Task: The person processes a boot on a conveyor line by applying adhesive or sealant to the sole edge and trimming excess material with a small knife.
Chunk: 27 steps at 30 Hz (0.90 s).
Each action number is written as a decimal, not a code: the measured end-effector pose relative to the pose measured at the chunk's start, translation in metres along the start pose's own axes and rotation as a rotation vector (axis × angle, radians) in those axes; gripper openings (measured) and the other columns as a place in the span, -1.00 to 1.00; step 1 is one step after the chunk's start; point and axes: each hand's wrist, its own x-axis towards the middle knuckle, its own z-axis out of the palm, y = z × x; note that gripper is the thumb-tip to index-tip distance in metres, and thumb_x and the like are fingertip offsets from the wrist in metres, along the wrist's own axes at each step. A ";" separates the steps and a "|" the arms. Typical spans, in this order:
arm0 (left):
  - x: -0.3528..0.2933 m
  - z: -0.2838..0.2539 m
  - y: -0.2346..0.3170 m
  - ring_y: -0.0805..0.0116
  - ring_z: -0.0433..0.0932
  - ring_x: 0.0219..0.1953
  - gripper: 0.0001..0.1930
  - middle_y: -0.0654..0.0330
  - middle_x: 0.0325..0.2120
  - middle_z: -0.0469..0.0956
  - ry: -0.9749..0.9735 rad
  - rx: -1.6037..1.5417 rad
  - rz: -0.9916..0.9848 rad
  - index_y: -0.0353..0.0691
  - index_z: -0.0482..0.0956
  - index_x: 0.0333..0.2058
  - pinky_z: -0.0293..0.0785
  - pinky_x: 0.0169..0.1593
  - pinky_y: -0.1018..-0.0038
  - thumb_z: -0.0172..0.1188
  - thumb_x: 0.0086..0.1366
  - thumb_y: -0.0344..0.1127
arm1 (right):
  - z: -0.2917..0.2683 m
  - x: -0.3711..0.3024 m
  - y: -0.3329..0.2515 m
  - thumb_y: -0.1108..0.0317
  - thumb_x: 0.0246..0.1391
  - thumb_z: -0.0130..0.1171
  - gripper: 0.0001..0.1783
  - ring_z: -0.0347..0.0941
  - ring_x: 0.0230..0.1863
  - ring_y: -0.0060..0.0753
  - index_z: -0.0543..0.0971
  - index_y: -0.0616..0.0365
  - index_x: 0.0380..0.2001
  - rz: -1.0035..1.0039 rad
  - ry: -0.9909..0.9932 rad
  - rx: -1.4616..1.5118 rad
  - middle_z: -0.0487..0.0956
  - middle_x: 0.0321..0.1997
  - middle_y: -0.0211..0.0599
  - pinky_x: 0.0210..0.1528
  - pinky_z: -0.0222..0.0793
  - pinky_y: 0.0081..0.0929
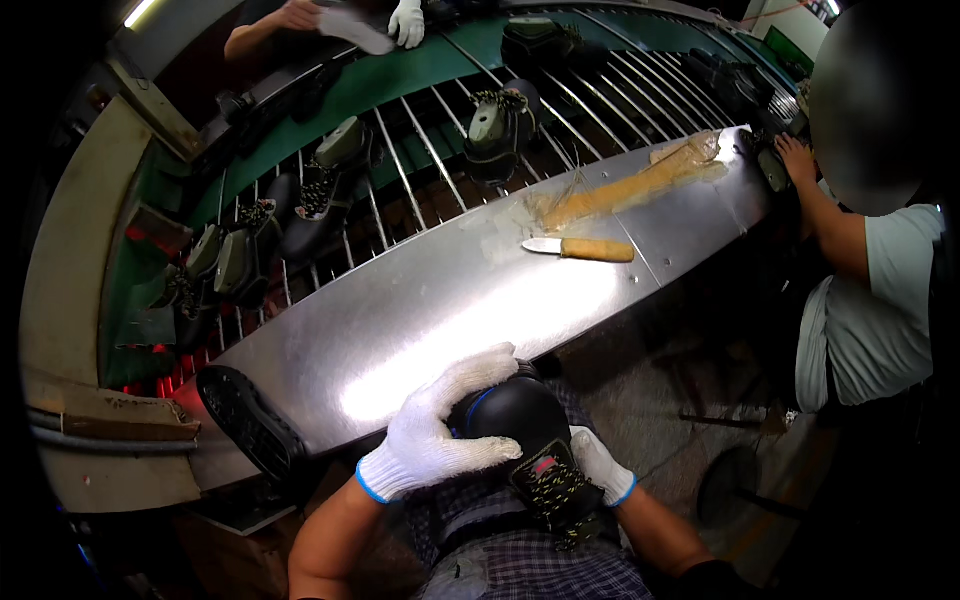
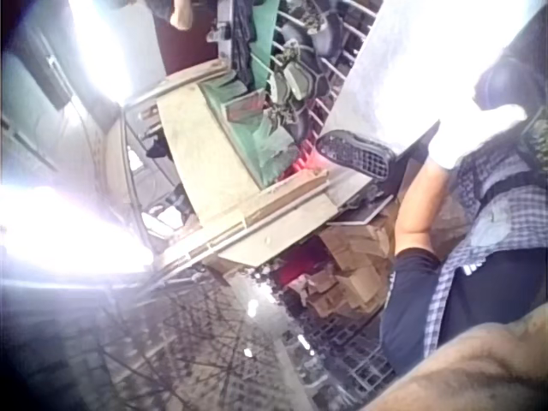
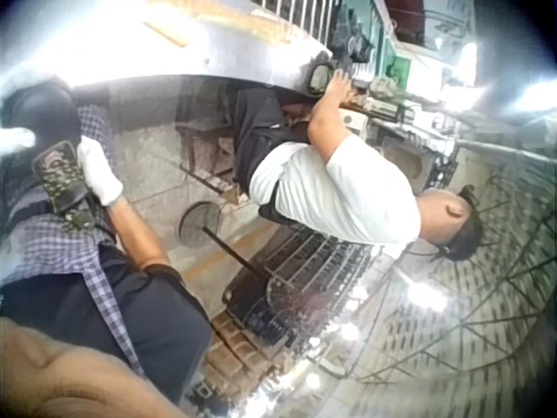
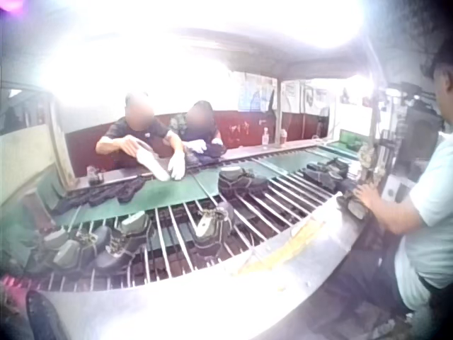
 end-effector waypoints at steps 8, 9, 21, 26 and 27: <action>0.009 -0.051 0.079 0.17 0.52 0.39 -0.16 -0.06 0.35 0.56 0.015 -0.080 0.009 -0.39 0.54 0.35 0.39 0.48 0.24 0.69 0.12 -0.30 | 0.061 0.024 -0.032 -0.46 0.41 0.01 -0.03 0.68 0.10 -0.31 0.58 0.37 0.27 -0.224 0.032 -0.073 0.74 0.12 -0.07 0.22 0.57 -0.33; 0.004 -0.056 0.081 0.18 0.52 0.38 -0.17 -0.05 0.36 0.55 0.002 -0.108 -0.049 -0.39 0.54 0.35 0.40 0.48 0.25 0.69 0.13 -0.30 | 0.061 0.024 -0.037 -0.36 0.45 0.06 -0.15 0.70 0.09 -0.27 0.60 0.32 0.25 -0.191 -0.002 -0.194 0.76 0.09 -0.03 0.21 0.58 -0.32; -0.123 0.041 -0.043 -0.08 0.37 0.49 0.09 -0.24 0.46 0.29 0.354 -0.487 0.004 -0.44 0.03 0.56 0.32 0.54 0.14 0.57 0.24 -0.30 | 0.100 0.112 -0.224 -0.11 -0.01 0.66 -0.02 0.61 0.26 -0.16 0.52 0.28 0.33 -0.191 -0.497 -1.134 0.66 0.22 -0.03 0.36 0.48 -0.22; -0.114 0.054 -0.052 -0.21 0.62 0.28 -0.12 -0.32 0.33 0.47 0.613 0.174 0.260 -0.47 0.28 0.45 0.59 0.35 0.24 0.47 0.17 -0.47 | 0.128 0.114 -0.241 -0.06 -0.11 0.70 -0.09 0.67 0.13 -0.23 0.61 0.27 0.21 -0.021 -0.513 -1.228 0.72 0.09 -0.06 0.24 0.56 -0.28; -0.104 0.041 -0.041 -0.21 0.65 0.23 -0.23 -0.28 0.27 0.54 0.655 0.190 0.273 -0.44 0.38 0.40 0.61 0.32 0.22 0.44 0.22 -0.48 | 0.128 0.111 -0.239 -0.08 -0.12 0.71 -0.09 0.68 0.11 -0.23 0.62 0.27 0.20 -0.030 -0.494 -1.208 0.73 0.08 -0.06 0.23 0.56 -0.28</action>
